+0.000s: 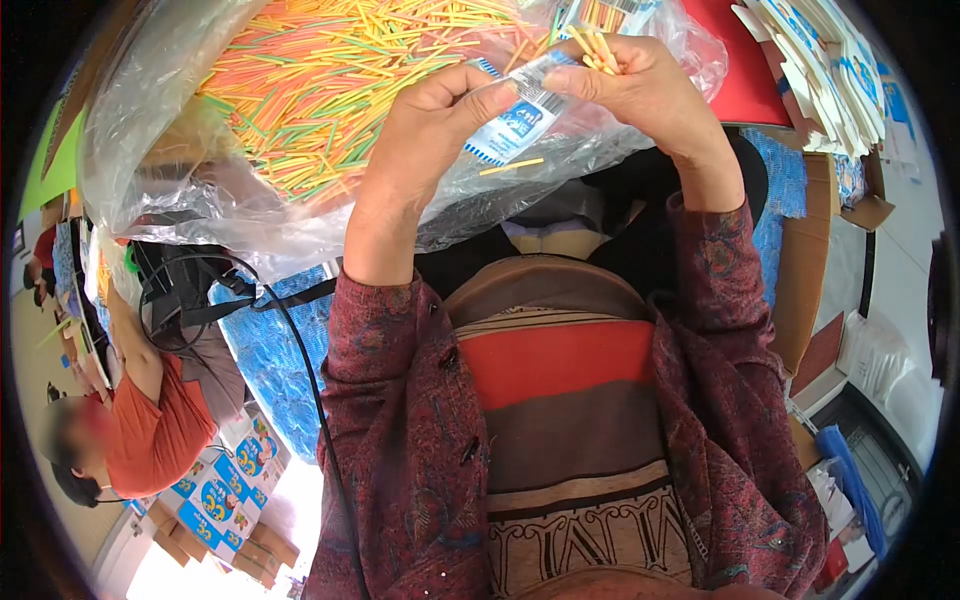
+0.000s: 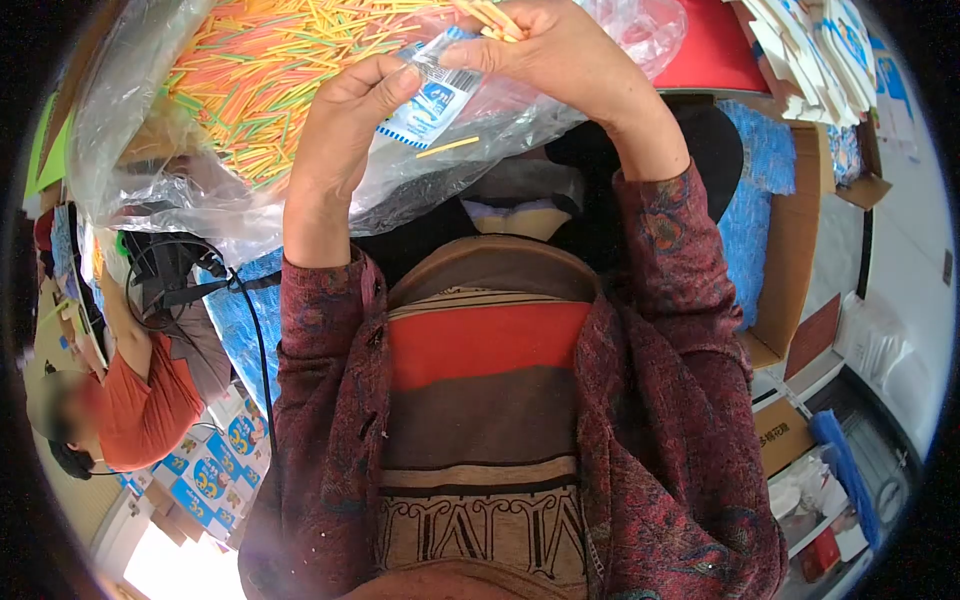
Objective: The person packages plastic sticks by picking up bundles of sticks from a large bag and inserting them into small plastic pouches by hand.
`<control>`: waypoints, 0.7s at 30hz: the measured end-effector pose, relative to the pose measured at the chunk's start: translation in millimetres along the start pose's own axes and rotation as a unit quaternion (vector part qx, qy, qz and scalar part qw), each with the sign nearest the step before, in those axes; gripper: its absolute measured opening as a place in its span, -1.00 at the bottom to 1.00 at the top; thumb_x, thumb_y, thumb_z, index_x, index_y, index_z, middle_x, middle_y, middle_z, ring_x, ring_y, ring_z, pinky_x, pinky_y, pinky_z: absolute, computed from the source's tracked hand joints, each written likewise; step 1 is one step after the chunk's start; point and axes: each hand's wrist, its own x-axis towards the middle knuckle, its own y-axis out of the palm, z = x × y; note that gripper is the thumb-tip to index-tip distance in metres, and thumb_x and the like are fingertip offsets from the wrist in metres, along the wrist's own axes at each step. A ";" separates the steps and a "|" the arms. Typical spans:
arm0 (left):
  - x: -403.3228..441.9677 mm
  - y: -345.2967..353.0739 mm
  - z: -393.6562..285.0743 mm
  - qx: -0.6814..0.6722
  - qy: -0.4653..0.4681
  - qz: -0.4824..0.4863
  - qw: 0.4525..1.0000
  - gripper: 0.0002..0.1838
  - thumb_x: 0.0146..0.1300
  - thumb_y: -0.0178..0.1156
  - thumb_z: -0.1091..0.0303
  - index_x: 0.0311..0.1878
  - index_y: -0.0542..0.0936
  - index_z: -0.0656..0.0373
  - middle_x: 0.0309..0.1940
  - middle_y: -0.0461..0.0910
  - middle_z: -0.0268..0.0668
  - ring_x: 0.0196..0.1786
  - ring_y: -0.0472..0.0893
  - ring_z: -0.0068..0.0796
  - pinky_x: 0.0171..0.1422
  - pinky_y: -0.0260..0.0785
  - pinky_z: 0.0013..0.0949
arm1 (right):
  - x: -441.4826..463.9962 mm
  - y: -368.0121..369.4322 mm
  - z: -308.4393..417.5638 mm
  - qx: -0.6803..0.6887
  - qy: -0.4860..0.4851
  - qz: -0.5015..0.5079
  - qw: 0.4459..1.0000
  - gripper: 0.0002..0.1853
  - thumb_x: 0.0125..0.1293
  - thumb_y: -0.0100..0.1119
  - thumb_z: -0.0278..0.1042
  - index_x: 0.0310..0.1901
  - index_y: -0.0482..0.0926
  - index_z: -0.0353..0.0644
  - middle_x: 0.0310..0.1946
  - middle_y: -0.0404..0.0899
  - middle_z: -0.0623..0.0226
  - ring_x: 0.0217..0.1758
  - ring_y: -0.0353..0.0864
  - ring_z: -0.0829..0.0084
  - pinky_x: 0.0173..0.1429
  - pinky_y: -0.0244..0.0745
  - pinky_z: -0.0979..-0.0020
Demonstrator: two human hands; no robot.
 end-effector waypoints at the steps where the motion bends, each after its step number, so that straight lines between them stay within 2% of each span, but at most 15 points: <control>1: -1.0 -0.9 -1.0 0.013 0.000 -0.002 1.000 -0.83 0.33 0.28 0.30 -0.19 0.67 0.21 -0.38 0.61 -0.49 -0.31 0.48 -0.76 -0.19 0.33 -0.59 | 1.1 -3.7 3.8 -0.029 0.019 0.028 0.999 -0.68 0.29 0.37 -0.27 0.01 0.66 -0.22 -0.25 0.64 0.54 -0.24 0.52 0.72 -0.14 0.43 0.61; 3: -2.5 -3.8 -1.1 0.026 0.000 -0.005 1.000 -0.83 0.34 0.28 0.29 -0.21 0.67 0.20 -0.39 0.60 -0.50 -0.32 0.47 -0.77 -0.21 0.32 -0.60 | 1.0 -5.5 4.2 -0.058 0.037 0.058 0.996 -0.69 0.28 0.38 -0.27 0.01 0.66 -0.21 -0.23 0.64 0.54 -0.18 0.54 0.71 -0.07 0.45 0.59; 6: -3.0 -6.7 2.1 0.085 0.043 0.005 0.995 -0.83 0.36 0.26 0.28 -0.22 0.67 0.19 -0.41 0.60 -0.52 -0.31 0.48 -0.76 -0.21 0.33 -0.60 | -2.4 -5.4 -0.6 0.014 0.048 0.015 0.999 -0.74 0.27 0.39 -0.29 -0.06 0.70 -0.18 -0.30 0.63 0.57 -0.25 0.51 0.74 -0.16 0.43 0.61; 11: -0.1 4.6 0.1 0.102 0.043 -0.033 0.993 -0.87 0.33 0.28 0.36 -0.22 0.66 0.24 -0.39 0.60 -0.50 -0.30 0.50 -0.74 -0.17 0.36 -0.58 | 0.0 6.6 5.5 -0.022 0.042 -0.005 0.999 -0.76 0.26 0.40 -0.29 -0.07 0.71 -0.16 -0.37 0.58 0.60 -0.32 0.46 0.76 -0.23 0.37 0.62; 14: -0.8 23.5 -6.9 0.106 0.183 -0.136 0.968 -0.93 0.26 0.31 0.47 -0.24 0.67 0.25 -0.34 0.62 -0.44 -0.28 0.53 -0.69 -0.13 0.38 -0.58 | -2.2 11.7 3.9 -0.034 0.003 -0.050 0.998 -0.75 0.29 0.38 -0.25 -0.06 0.70 -0.15 -0.42 0.55 0.63 -0.37 0.42 0.76 -0.29 0.32 0.64; 19: 0.9 11.1 3.1 0.157 0.151 -0.108 0.970 -0.91 0.17 0.37 0.52 -0.25 0.68 0.22 -0.28 0.63 -0.37 -0.21 0.57 -0.61 -0.05 0.40 -0.53 | -5.1 25.8 16.2 -0.032 -0.037 -0.057 0.997 -0.79 0.39 0.24 -0.18 -0.21 0.58 -0.16 -0.50 0.48 0.61 -0.52 0.37 0.72 -0.42 0.30 0.63; 21: 4.9 7.9 8.9 0.180 0.236 -0.117 0.948 -0.91 0.14 0.38 0.51 -0.27 0.69 0.19 -0.23 0.63 -0.33 -0.13 0.57 -0.55 0.00 0.41 -0.49 | -3.4 27.7 16.6 0.074 -0.029 -0.115 0.990 -0.80 0.38 0.27 -0.20 -0.23 0.63 -0.17 -0.48 0.52 0.62 -0.50 0.37 0.76 -0.44 0.27 0.64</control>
